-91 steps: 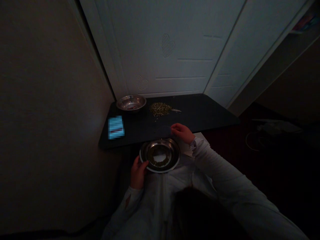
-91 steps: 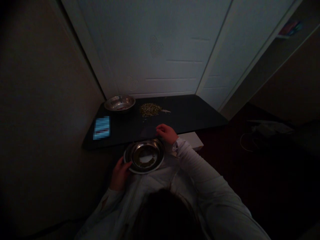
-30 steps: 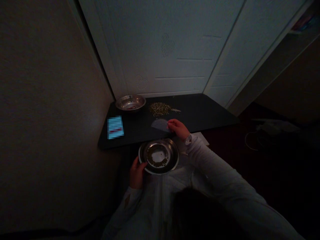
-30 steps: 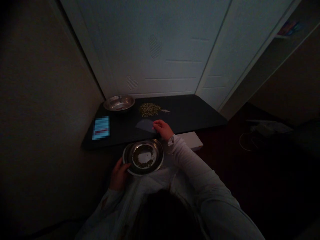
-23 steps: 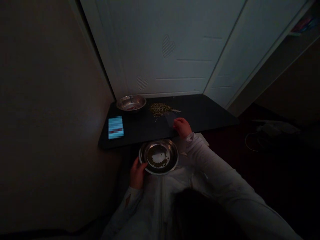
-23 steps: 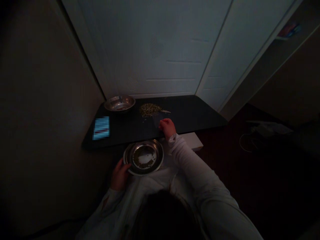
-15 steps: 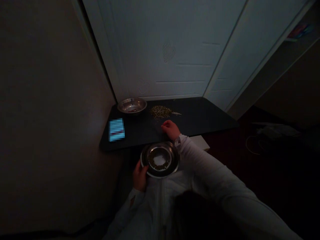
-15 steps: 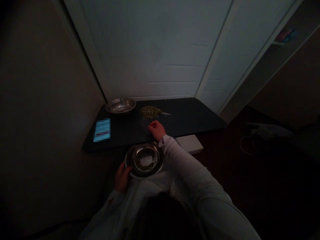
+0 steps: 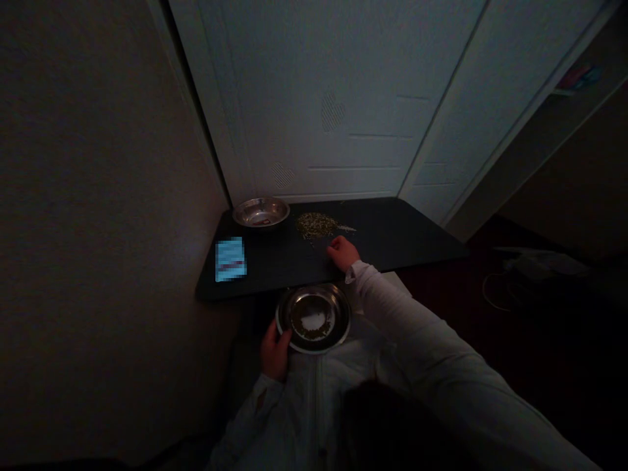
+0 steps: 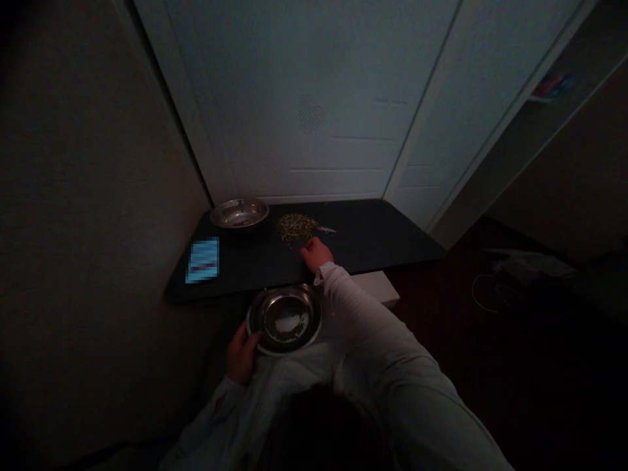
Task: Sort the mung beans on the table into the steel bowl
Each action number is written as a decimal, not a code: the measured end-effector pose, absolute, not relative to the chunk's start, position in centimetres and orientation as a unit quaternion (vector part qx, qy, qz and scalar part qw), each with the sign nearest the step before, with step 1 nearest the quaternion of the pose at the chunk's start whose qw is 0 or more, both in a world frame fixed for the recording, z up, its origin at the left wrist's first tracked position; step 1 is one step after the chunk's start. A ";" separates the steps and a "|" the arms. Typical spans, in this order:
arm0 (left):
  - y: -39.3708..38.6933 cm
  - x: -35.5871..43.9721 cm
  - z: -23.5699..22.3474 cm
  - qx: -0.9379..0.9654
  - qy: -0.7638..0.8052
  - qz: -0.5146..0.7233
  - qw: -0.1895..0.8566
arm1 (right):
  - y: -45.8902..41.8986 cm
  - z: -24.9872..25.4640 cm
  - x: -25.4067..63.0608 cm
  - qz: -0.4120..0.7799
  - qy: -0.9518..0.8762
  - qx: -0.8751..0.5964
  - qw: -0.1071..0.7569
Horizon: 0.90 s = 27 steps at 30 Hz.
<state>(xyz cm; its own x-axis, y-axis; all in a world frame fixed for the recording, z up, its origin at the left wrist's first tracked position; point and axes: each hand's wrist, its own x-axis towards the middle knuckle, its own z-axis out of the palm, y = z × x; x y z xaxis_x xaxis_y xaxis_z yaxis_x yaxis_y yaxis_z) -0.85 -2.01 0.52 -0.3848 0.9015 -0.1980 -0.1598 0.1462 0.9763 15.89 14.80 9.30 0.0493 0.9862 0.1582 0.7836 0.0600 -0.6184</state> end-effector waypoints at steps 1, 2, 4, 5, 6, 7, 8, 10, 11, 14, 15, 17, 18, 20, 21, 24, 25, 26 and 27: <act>-2.0 -0.9 0.6 0.311 0.602 0.574 0.460 | 14.9 9.3 16.4 0.173 -0.664 -0.667 0.290; -2.0 -0.9 0.7 0.313 0.604 0.572 0.459 | 15.1 9.3 16.9 0.171 -0.661 -0.671 0.290; -2.0 -1.0 0.7 0.315 0.607 0.569 0.457 | 15.4 9.3 17.9 0.162 -0.655 -0.680 0.288; -2.0 -1.1 0.6 0.315 0.607 0.569 0.457 | 15.6 9.3 18.4 0.156 -0.652 -0.684 0.286; -2.0 -1.1 0.5 0.316 0.606 0.569 0.458 | 15.7 9.3 18.9 0.152 -0.650 -0.689 0.283; -2.0 -1.2 0.3 0.316 0.603 0.571 0.459 | 15.9 9.3 19.4 0.148 -0.646 -0.694 0.280; -1.9 -1.2 0.1 0.315 0.600 0.574 0.460 | 16.0 9.4 19.8 0.144 -0.643 -0.699 0.278; -1.9 -1.3 -0.2 0.311 0.595 0.579 0.462 | 16.3 9.5 20.6 0.134 -0.640 -0.706 0.272; -1.9 -1.3 -0.3 0.310 0.593 0.581 0.462 | 16.4 9.5 20.9 0.128 -0.641 -0.708 0.268; -1.9 -1.3 -0.3 0.305 0.593 0.585 0.461 | 16.9 9.8 21.7 0.119 -0.646 -0.711 0.252; -1.9 -1.3 -0.3 0.302 0.593 0.587 0.461 | 17.1 10.0 21.9 0.119 -0.649 -0.710 0.245; -2.0 -1.3 -0.3 0.297 0.592 0.590 0.463 | 17.5 10.2 22.3 0.115 -0.660 -0.706 0.230; -2.0 -1.3 -0.3 0.296 0.589 0.590 0.466 | 17.7 10.3 22.5 0.110 -0.666 -0.703 0.223; -2.0 -1.4 -0.4 0.298 0.584 0.590 0.471 | 18.1 10.5 22.9 0.094 -0.674 -0.701 0.212; -2.0 -1.4 -0.6 0.299 0.584 0.589 0.472 | 18.2 10.6 23.1 0.084 -0.676 -0.702 0.209; -2.0 -1.5 -1.0 0.306 0.586 0.587 0.468 | 18.4 10.8 23.6 0.063 -0.684 -0.695 0.214; -2.0 -1.5 -1.1 0.310 0.586 0.587 0.465 | 18.4 10.9 23.8 0.058 -0.688 -0.690 0.220; -2.0 -1.5 -1.1 0.313 0.587 0.587 0.462 | 18.4 11.1 23.9 0.055 -0.692 -0.684 0.226; -2.1 -1.5 -1.1 0.315 0.587 0.587 0.460 | 18.3 11.2 24.1 0.051 -0.694 -0.679 0.232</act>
